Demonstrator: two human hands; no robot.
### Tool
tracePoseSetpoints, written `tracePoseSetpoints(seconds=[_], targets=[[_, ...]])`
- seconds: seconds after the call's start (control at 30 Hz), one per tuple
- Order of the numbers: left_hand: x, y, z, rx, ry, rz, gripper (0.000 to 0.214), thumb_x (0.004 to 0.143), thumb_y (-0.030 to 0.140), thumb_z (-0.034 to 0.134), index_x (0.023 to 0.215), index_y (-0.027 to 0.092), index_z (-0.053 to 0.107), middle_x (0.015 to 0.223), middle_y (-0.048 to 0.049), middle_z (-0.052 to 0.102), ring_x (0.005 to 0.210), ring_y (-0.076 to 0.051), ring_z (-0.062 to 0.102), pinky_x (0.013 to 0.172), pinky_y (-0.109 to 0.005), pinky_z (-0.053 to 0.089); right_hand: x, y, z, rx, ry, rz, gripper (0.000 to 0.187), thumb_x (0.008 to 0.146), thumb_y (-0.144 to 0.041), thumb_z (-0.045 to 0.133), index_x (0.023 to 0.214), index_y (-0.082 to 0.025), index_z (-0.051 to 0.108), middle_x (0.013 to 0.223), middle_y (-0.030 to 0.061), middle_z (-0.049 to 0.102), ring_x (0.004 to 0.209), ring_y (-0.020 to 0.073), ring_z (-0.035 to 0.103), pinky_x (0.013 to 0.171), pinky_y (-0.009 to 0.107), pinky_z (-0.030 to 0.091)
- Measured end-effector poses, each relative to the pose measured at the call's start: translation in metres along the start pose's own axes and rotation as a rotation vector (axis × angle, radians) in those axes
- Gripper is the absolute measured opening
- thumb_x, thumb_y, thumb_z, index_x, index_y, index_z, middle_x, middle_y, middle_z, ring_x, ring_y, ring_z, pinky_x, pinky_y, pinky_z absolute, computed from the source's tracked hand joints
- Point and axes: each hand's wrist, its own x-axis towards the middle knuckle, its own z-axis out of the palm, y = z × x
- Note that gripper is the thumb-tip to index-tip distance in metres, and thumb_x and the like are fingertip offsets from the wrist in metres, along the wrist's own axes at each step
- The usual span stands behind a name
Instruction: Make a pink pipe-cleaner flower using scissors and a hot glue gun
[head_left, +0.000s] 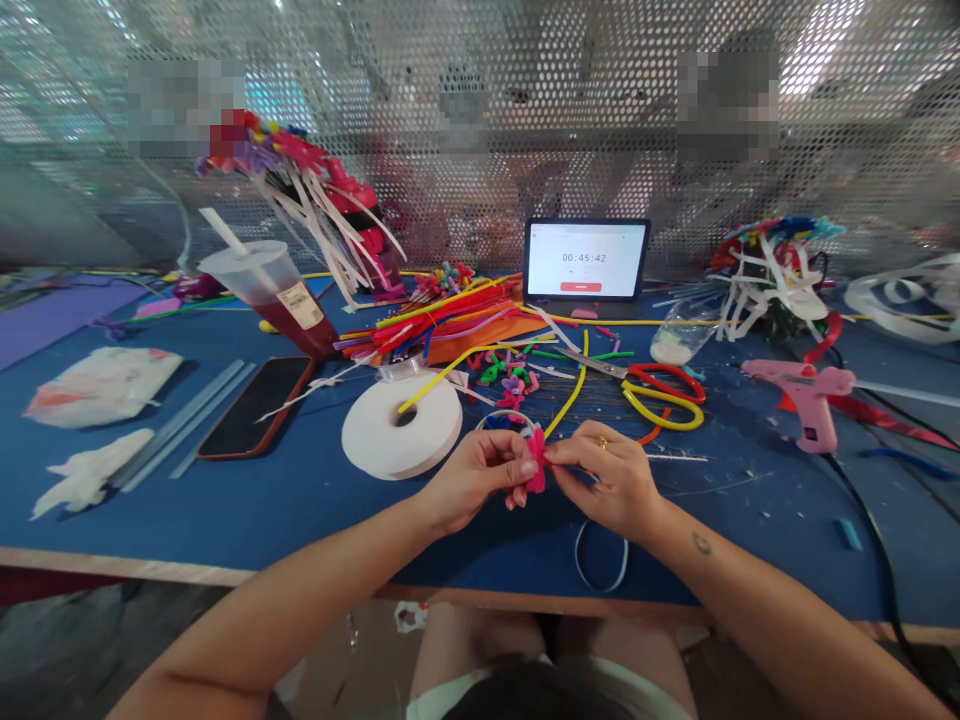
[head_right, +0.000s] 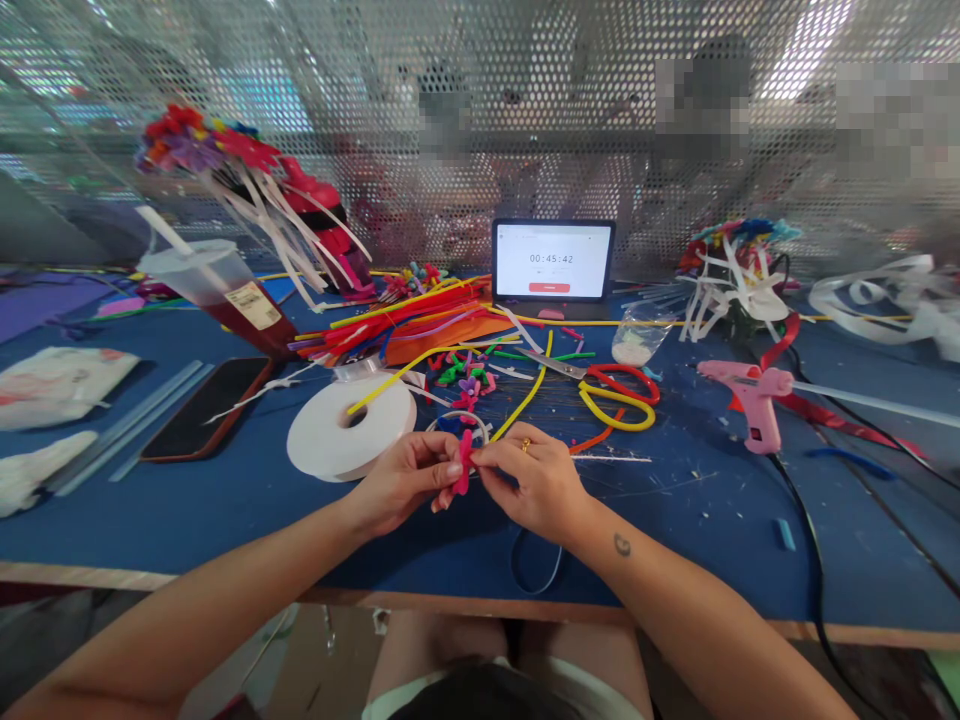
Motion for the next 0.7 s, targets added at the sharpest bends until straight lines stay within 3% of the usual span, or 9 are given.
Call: tracePoseSetpoints(seconds=[0.7], targets=[[0.0003, -0.0031, -0.0001, 0.006, -0.013, 0.017, 0.034, 0.060, 0.034, 0.079, 0.065, 0.012, 0.054, 0.055, 0.0017, 0.059, 0.043, -0.005, 0.051, 0.040, -0.015, 0.040, -0.0026, 0.0017, 0.0022, -0.022, 0.025, -0.131, 0.021, 0.078, -0.006, 0.058, 0.087, -0.025, 0.060, 0.073, -0.0023, 0.071, 0.058, 0.0102, 0.061, 0.060, 0.024, 0.051]])
